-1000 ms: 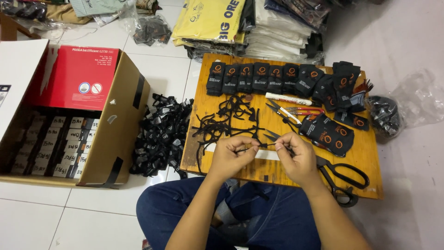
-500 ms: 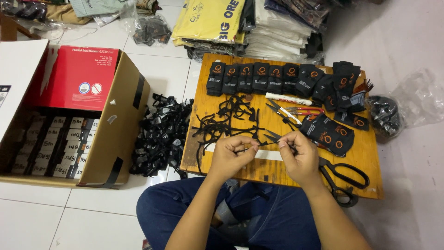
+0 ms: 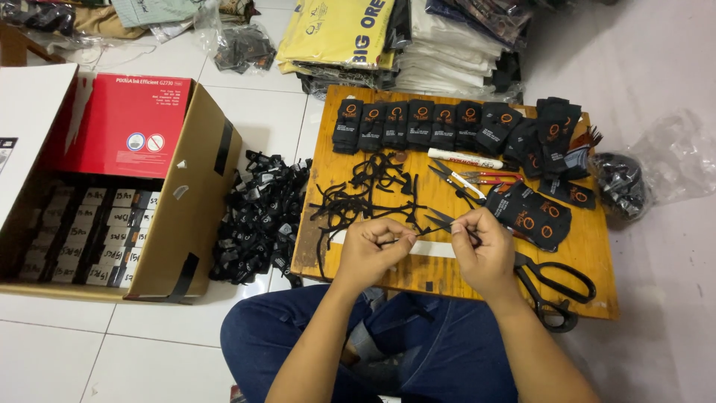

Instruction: The person sits at a wooden table and assembles small black fabric pouches. They thread black elastic cords through the pouches, then use scissors to trim the excess cord length. The person also handles small white paper tags, folding them and attaching them to the pouches.

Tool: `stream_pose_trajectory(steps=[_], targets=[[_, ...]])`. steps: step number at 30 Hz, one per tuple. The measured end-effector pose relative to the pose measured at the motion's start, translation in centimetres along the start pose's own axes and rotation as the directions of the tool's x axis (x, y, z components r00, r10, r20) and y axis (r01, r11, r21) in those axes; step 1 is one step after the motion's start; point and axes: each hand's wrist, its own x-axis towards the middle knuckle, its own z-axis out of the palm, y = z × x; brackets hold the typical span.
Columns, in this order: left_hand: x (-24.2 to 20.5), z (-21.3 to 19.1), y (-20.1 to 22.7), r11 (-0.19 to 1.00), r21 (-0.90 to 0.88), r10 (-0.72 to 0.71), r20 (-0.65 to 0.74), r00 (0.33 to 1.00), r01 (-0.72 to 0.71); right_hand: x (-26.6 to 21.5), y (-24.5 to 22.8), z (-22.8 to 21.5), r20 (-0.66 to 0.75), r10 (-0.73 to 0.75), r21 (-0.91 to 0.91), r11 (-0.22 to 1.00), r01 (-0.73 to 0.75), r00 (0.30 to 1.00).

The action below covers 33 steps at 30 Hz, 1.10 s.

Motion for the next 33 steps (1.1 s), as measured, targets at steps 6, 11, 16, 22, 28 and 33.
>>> stream_pose_trajectory(steps=[6,11,16,22,28,33], targets=[[0.1,0.0,0.0,1.000,0.019,0.010,-0.004,1.000,-0.010,0.1,-0.1,0.1,-0.019,-0.004,-0.016,1.000,0.004,1.000],[0.0,0.0,-0.2,1.000,-0.006,-0.028,-0.010,1.000,0.028,0.1,-0.1,0.0,-0.028,-0.013,-0.034,0.999,0.012,1.000],[0.0,0.1,-0.2,0.999,-0.019,-0.037,-0.015,0.999,0.036,0.2,-0.2,0.0,-0.030,-0.019,-0.032,0.999,0.018,0.999],[0.1,0.1,-0.1,0.999,-0.006,-0.034,-0.007,0.999,0.034,0.2,-0.1,0.0,-0.045,-0.019,-0.064,0.998,0.016,0.999],[0.1,0.1,-0.3,0.999,0.026,-0.032,0.004,0.999,0.032,0.1,-0.3,0.2,-0.073,-0.026,-0.098,0.995,0.019,0.997],[0.1,0.1,-0.4,0.999,0.033,-0.036,-0.003,0.999,0.036,0.2,-0.8,0.4,-0.111,-0.038,-0.170,0.985,0.018,0.993]])
